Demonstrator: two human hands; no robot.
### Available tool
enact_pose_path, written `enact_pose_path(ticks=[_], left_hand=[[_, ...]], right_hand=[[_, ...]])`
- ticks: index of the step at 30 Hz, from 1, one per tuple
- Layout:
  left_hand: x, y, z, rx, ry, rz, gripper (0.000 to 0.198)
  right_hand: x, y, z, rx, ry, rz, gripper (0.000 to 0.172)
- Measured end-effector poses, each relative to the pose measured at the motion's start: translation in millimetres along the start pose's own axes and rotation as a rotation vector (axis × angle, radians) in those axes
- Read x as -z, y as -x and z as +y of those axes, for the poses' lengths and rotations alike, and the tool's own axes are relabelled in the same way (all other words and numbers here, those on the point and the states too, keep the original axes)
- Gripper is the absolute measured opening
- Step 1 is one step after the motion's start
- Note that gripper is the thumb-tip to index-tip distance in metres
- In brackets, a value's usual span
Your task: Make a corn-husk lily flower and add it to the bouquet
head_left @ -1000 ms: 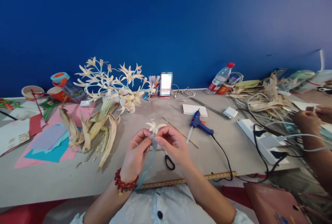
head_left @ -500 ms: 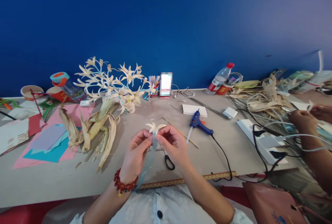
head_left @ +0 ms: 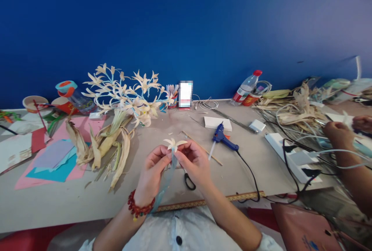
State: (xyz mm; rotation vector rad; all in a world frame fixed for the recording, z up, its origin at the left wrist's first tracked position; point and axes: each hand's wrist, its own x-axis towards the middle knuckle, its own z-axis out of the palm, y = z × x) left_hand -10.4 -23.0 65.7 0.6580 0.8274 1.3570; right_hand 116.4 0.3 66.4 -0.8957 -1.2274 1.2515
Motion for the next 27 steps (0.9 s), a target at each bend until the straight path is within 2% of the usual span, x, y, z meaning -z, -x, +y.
enact_pose_path(ticks=[17, 23, 27], left_hand=[[2.8, 3.5, -3.9, -0.122, -0.132, -0.011, 0.006], [3.8, 3.4, -3.2, -0.121, -0.118, -0.032, 0.005], [1.6, 3.6, -1.8, -0.109, -0.097, -0.034, 0.007]], right_hand=[[-0.9, 2.0, 2.1, 0.038, 0.052, 0.031, 0.014], [-0.2, 1.3, 5.0, 0.052, 0.064, 0.025, 0.014], [0.1, 1.8, 5.0, 0.027, -0.021, -0.008, 0.016]])
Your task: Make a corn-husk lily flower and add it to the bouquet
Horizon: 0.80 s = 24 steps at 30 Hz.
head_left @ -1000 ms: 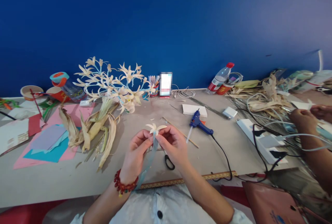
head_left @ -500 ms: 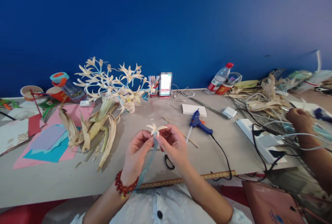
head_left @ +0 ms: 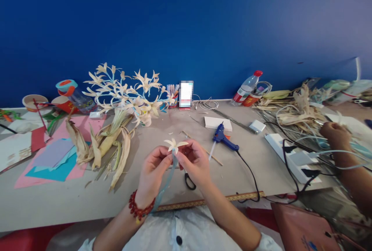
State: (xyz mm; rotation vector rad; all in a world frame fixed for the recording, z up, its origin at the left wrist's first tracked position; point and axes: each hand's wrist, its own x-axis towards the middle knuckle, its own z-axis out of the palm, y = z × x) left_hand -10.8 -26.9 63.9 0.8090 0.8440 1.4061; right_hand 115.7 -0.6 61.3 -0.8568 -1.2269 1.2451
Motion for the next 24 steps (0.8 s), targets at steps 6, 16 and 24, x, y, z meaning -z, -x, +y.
enact_pose_path(ticks=[6, 16, 24], left_hand=[[-1.6, -0.5, 0.8, 0.004, -0.006, -0.005, 0.008], [4.3, 3.0, 3.9, -0.015, -0.188, 0.051, 0.011], [3.9, 6.1, 5.4, -0.084, -0.237, 0.023, 0.007]], right_hand=[[-0.1, -1.7, 0.5, -0.037, -0.064, -0.056, 0.018], [0.0, -5.2, -3.9, -0.039, 0.007, -0.036, 0.017], [1.8, -5.9, -2.8, -0.001, -0.008, -0.059, 0.017]])
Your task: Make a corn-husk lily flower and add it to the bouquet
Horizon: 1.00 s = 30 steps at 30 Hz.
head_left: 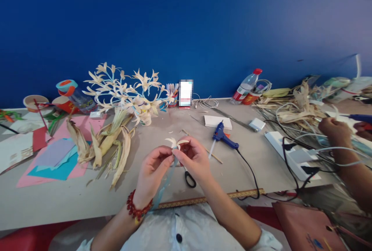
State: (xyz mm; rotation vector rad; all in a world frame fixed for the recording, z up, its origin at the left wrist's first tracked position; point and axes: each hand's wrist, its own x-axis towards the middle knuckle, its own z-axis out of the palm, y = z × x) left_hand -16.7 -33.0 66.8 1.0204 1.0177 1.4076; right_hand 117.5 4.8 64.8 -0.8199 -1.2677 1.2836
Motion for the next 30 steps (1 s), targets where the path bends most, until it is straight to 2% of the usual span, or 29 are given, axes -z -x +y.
enact_pose_path(ticks=[7, 15, 23, 30], left_hand=[[-2.7, 0, -2, 0.002, 0.025, 0.025, 0.010], [-2.9, 1, 2, -0.113, -0.053, 0.031, 0.004], [-5.3, -2, 0, 0.006, 0.156, 0.014, 0.005], [-6.1, -2, -1, 0.076, 0.240, 0.028, 0.006]], right_hand=[[-1, 1, -3, -0.044, -0.021, 0.009, 0.020], [-1, 3, -8, -0.079, -0.116, -0.033, 0.024], [-3, 0, -10, -0.093, -0.185, -0.080, 0.027], [-4, 0, -12, -0.116, -0.169, -0.078, 0.028]])
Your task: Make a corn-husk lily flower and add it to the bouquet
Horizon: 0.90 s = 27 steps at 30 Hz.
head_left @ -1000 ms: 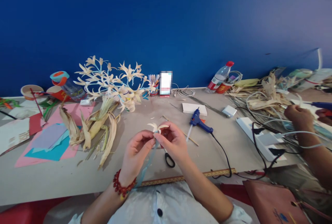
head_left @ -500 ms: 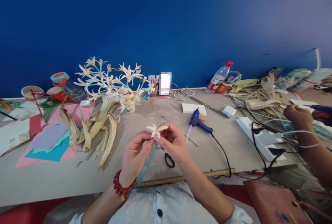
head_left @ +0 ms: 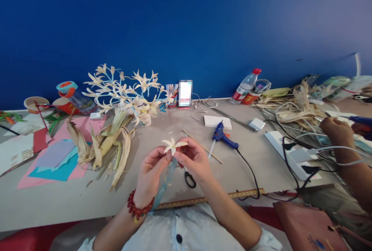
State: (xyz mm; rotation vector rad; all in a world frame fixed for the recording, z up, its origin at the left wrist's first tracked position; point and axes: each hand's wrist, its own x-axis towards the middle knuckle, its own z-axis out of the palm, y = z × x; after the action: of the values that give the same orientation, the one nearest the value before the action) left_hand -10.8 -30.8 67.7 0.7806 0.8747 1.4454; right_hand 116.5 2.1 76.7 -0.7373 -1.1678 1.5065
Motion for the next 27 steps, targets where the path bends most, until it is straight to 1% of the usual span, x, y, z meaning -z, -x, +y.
enact_pose_path(ticks=[7, 12, 16, 22, 27], left_hand=[[2.0, -0.7, -2.6, -0.025, -0.024, 0.026, 0.009], [3.3, 0.0, -3.0, -0.081, -0.093, 0.031, 0.012], [1.0, -0.7, -0.1, -0.116, -0.121, 0.009, 0.008], [0.4, -3.0, 2.3, -0.052, -0.013, -0.061, 0.004], [2.8, -4.0, 2.8, 0.014, 0.080, -0.080, 0.003]], right_hand=[[-1.2, -0.1, -1.4, 0.023, 0.030, 0.024, 0.026], [-1.0, -0.2, -0.1, 0.023, 0.020, 0.033, 0.022], [-1.3, -0.5, -0.7, 0.016, -0.009, 0.027, 0.022], [0.6, -1.3, 0.5, -0.046, -0.088, -0.005, 0.024], [2.0, -2.0, 2.8, -0.065, -0.101, -0.015, 0.025]])
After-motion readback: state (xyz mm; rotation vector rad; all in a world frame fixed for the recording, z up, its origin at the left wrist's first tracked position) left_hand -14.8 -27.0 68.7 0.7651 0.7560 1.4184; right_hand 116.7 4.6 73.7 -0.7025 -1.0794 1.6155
